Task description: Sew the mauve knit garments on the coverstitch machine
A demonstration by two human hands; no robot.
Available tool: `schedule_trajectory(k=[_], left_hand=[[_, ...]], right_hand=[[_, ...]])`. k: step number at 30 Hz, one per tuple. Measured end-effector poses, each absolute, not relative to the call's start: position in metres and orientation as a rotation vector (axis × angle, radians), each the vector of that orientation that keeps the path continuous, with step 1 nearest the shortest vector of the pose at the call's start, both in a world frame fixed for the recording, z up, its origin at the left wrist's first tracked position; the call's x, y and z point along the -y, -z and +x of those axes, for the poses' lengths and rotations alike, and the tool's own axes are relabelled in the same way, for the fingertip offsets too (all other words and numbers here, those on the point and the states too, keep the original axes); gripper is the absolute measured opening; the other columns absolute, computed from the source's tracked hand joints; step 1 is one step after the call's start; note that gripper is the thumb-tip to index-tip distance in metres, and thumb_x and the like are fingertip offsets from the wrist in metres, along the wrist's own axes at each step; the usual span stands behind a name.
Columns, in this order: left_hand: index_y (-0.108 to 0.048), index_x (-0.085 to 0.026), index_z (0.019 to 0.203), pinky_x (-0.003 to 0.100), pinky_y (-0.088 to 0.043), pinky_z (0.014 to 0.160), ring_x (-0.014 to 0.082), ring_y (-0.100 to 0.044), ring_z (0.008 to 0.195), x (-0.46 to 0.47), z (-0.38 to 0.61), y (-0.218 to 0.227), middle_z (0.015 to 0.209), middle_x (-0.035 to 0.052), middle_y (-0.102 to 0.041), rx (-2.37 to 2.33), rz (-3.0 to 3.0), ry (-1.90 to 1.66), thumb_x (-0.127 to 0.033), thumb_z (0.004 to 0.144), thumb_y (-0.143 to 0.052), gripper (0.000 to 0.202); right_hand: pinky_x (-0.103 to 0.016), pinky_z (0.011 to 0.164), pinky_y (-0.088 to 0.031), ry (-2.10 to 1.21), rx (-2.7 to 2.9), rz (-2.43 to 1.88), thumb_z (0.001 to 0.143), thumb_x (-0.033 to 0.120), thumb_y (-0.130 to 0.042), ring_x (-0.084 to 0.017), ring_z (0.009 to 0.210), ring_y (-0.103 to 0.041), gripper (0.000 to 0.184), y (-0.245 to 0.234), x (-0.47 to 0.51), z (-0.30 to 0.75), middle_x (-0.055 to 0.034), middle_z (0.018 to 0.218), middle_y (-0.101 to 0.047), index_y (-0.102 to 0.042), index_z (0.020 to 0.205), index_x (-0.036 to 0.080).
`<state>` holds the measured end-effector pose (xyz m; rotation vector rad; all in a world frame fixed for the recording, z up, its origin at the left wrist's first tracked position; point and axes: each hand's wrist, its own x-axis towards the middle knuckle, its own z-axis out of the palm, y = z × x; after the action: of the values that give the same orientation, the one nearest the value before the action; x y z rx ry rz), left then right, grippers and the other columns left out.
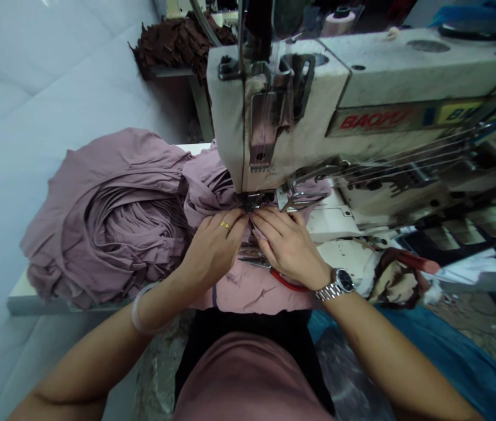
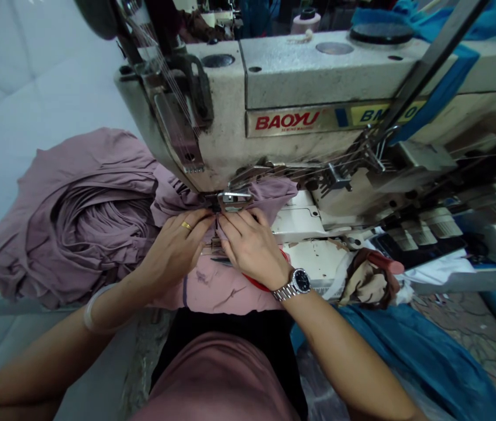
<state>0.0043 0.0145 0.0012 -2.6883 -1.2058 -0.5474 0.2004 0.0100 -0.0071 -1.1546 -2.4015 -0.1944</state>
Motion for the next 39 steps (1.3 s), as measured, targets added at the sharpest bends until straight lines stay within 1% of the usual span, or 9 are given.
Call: schedule_trajectory(k=[3,6,12,15,20,27,31,36,39], left_hand=[[-0.057,-0.007,0.124,0.043,-0.051,0.090,0.0281,-0.058,0.111,-0.017,0.001,-0.002,0.125,0.0163,-0.061,1.177,-2.701,0.582,-0.013,0.094,-0.044,0.033],[-0.060,-0.009,0.121,0.042,-0.052,0.090,0.0271,-0.059,0.109,-0.020,-0.004,-0.003,0.122,0.0139,-0.064,1.076,-2.740,0.640,-0.013,0.093,-0.049,0.030],[-0.067,-0.013,0.107,0.036,-0.054,0.088,0.0221,-0.065,0.100,-0.023,-0.012,-0.003,0.110,0.0081,-0.070,0.874,-2.773,0.813,-0.018,0.095,-0.054,0.019],[-0.068,-0.014,0.103,0.034,-0.055,0.087,0.0204,-0.066,0.097,-0.023,-0.012,-0.004,0.106,0.0065,-0.071,0.860,-2.770,0.847,-0.018,0.095,-0.055,0.016],[-0.067,-0.013,0.106,0.035,-0.056,0.086,0.0208,-0.067,0.096,-0.022,-0.009,-0.005,0.107,0.0082,-0.071,0.918,-2.728,0.828,-0.021,0.096,-0.052,0.019],[-0.063,-0.011,0.114,0.039,-0.055,0.091,0.0232,-0.064,0.106,-0.027,-0.003,0.001,0.116,0.0123,-0.067,1.083,-2.739,0.719,-0.029,0.098,-0.051,0.028],[-0.062,-0.010,0.115,0.039,-0.055,0.091,0.0233,-0.064,0.105,-0.029,-0.004,0.001,0.116,0.0124,-0.067,1.070,-2.740,0.745,-0.030,0.097,-0.052,0.028],[-0.063,-0.012,0.115,0.037,-0.054,0.091,0.0224,-0.064,0.106,-0.028,-0.005,0.001,0.114,0.0122,-0.068,1.074,-2.723,0.791,-0.030,0.097,-0.052,0.028],[-0.064,-0.011,0.115,0.038,-0.055,0.089,0.0233,-0.065,0.104,-0.027,-0.002,0.002,0.113,0.0125,-0.068,1.089,-2.685,0.777,-0.030,0.098,-0.052,0.029]], right_hand=[[-0.043,0.094,-0.039,0.231,2.425,-1.132,0.098,0.025,-0.043,-0.026,0.115,-0.054,0.037,0.009,-0.012,0.202,-0.0142,0.128,-0.061,-0.056,0.128,0.008],[-0.043,0.094,-0.040,0.242,2.443,-1.108,0.096,0.023,-0.045,-0.027,0.114,-0.054,0.037,0.010,-0.011,0.204,-0.0148,0.129,-0.060,-0.055,0.128,0.008],[-0.040,0.094,-0.044,0.167,2.325,-0.965,0.092,0.014,-0.052,-0.022,0.107,-0.056,0.022,0.011,-0.006,0.203,-0.0104,0.111,-0.068,-0.063,0.111,0.012],[-0.042,0.091,-0.044,0.159,2.309,-1.002,0.091,0.016,-0.053,-0.023,0.105,-0.056,0.022,0.009,-0.005,0.200,-0.0108,0.111,-0.068,-0.063,0.110,0.013],[-0.041,0.088,-0.044,0.153,2.315,-1.024,0.092,0.017,-0.054,-0.023,0.102,-0.057,0.020,0.005,-0.008,0.200,-0.0096,0.111,-0.068,-0.065,0.108,0.013],[-0.039,0.084,-0.046,0.074,2.293,-1.077,0.094,0.020,-0.052,-0.021,0.098,-0.060,0.023,0.007,-0.019,0.201,-0.0097,0.111,-0.069,-0.066,0.110,0.014],[-0.039,0.086,-0.048,0.006,2.308,-1.112,0.096,0.022,-0.049,-0.021,0.097,-0.062,0.025,0.004,-0.023,0.202,-0.0099,0.108,-0.070,-0.067,0.111,0.014],[-0.039,0.085,-0.050,-0.084,2.283,-1.173,0.095,0.020,-0.050,-0.021,0.091,-0.062,0.025,0.003,-0.026,0.202,-0.0098,0.097,-0.070,-0.068,0.110,0.014],[-0.040,0.085,-0.050,-0.072,2.299,-1.169,0.094,0.018,-0.049,-0.022,0.094,-0.062,0.026,0.005,-0.024,0.202,-0.0105,0.100,-0.070,-0.067,0.113,0.014]])
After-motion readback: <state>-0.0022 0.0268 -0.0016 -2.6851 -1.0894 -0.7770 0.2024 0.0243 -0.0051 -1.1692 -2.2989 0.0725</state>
